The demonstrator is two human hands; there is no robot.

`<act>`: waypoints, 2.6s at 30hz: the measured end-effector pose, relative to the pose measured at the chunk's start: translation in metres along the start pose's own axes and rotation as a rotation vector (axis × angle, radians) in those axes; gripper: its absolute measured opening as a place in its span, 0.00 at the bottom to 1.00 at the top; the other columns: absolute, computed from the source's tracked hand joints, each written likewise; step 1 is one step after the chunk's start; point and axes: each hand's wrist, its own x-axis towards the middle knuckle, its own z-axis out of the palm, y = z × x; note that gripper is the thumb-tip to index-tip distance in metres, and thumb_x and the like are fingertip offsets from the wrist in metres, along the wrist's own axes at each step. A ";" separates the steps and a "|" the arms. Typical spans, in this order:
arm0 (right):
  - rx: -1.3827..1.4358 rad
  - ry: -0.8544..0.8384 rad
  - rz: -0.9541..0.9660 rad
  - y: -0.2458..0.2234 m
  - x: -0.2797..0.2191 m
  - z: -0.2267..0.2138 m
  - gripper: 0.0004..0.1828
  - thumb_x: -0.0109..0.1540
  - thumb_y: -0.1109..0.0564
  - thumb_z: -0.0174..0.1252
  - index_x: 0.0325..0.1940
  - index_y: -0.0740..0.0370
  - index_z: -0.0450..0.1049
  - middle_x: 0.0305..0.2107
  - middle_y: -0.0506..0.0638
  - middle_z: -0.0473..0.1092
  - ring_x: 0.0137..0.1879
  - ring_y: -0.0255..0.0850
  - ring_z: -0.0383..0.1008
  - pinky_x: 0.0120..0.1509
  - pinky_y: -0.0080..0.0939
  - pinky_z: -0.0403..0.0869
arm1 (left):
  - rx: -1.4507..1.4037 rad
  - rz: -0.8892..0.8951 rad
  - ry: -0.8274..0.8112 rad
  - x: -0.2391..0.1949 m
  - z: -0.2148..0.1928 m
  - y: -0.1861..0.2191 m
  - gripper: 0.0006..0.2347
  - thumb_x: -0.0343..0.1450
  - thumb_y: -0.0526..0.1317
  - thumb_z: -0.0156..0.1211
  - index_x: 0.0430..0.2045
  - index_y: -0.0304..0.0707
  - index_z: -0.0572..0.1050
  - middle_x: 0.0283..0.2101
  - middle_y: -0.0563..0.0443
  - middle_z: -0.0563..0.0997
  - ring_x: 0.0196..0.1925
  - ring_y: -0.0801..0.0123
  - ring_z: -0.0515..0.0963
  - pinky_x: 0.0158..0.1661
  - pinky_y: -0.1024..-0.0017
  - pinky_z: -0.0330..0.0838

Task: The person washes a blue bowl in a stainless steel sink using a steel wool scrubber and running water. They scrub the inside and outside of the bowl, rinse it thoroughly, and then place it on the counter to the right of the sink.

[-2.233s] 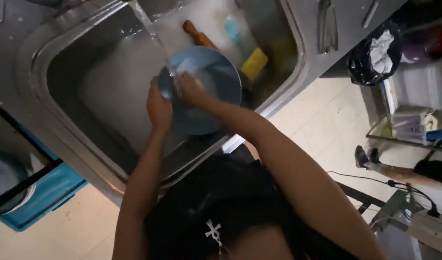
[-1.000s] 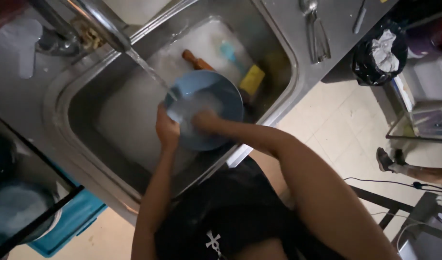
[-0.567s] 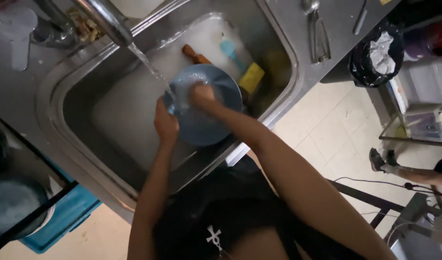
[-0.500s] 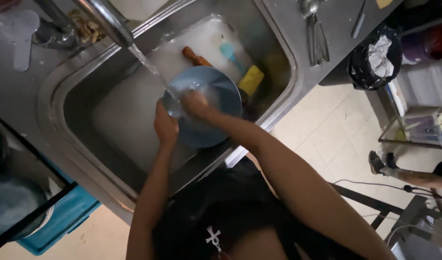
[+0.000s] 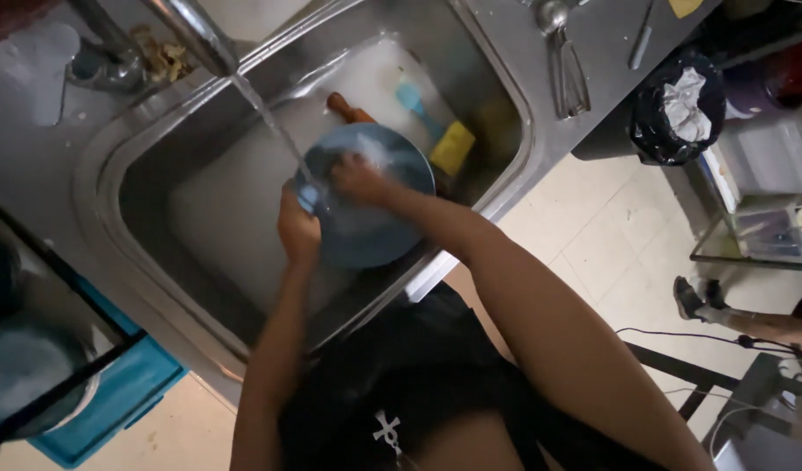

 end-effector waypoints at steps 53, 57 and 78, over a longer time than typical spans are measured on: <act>-0.128 -0.953 0.317 0.008 0.036 -0.059 0.18 0.58 0.52 0.73 0.49 0.62 0.87 0.43 0.62 0.81 0.53 0.64 0.81 0.51 0.70 0.77 | -0.266 -0.070 0.097 0.020 0.002 0.000 0.21 0.81 0.28 0.54 0.70 0.52 0.75 0.66 0.43 0.82 0.71 0.51 0.79 0.70 0.54 0.72; 0.043 -0.885 0.555 -0.050 0.007 -0.042 0.16 0.65 0.49 0.65 0.49 0.62 0.85 0.40 0.59 0.77 0.47 0.58 0.81 0.41 0.68 0.76 | -0.332 -0.126 0.061 0.016 0.010 -0.002 0.27 0.78 0.20 0.53 0.76 0.29 0.64 0.73 0.20 0.71 0.77 0.29 0.69 0.76 0.36 0.61; -0.299 -0.959 0.567 -0.034 -0.021 0.002 0.32 0.74 0.40 0.49 0.68 0.71 0.76 0.59 0.71 0.74 0.65 0.68 0.74 0.50 0.61 0.75 | -0.001 -0.122 -0.091 0.014 0.000 -0.010 0.32 0.76 0.21 0.48 0.80 0.41 0.60 0.75 0.33 0.72 0.74 0.36 0.75 0.73 0.43 0.68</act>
